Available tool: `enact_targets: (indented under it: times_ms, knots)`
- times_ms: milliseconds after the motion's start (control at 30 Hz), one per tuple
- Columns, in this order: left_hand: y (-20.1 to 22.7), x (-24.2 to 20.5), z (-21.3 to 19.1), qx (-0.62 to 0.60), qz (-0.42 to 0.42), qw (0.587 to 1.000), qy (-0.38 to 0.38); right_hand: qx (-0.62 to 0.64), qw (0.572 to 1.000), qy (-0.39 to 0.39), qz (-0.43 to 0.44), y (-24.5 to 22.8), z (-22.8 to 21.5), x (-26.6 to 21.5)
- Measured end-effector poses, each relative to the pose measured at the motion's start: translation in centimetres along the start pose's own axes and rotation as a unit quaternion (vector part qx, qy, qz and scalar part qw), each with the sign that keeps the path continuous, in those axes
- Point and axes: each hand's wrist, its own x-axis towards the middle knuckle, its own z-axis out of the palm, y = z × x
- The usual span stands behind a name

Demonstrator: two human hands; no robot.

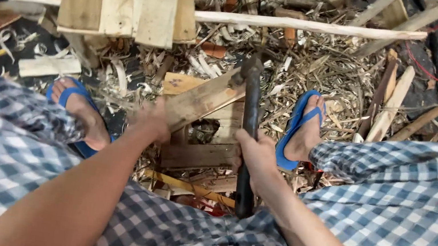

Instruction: Disassembling wooden slats from a wooden structure using a hammer as a pry bar.

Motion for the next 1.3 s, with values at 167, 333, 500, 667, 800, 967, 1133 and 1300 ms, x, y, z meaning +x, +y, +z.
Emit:
enact_targets:
  times_ms: [167,333,500,667,800,967,1133,1300]
  knots:
    - [-0.3,-1.5,-1.7,0.089,0.057,0.991,0.076,-0.061,0.998,0.003,-0.034,0.2,-0.5,0.8]
    - [-0.1,-2.8,-3.1,0.094,0.061,0.991,0.070,-0.110,0.991,0.007,-0.077,0.9,0.1,1.1]
    - [0.1,-2.8,-3.4,0.102,0.054,0.990,0.082,-0.169,0.982,0.001,-0.082,3.0,-0.1,2.1]
    - [-0.2,-1.7,-2.3,0.084,0.052,0.991,0.086,-0.324,0.943,0.015,-0.073,6.5,-1.4,6.3]
    - [-0.5,-0.2,-1.4,0.088,0.043,0.994,0.057,-0.358,0.930,0.044,-0.078,5.7,-0.4,4.8]
    - [0.3,-2.7,-3.0,0.099,0.048,0.992,0.059,-0.249,0.961,0.034,-0.117,0.7,-0.3,1.6]
    - [1.0,-3.1,-4.1,0.123,0.044,0.990,0.056,-0.382,0.871,0.203,-0.232,-8.1,0.5,-2.7]
    - [0.6,-1.4,-3.2,0.132,0.050,0.987,0.073,-0.104,0.831,0.164,-0.521,-4.8,2.9,0.6]
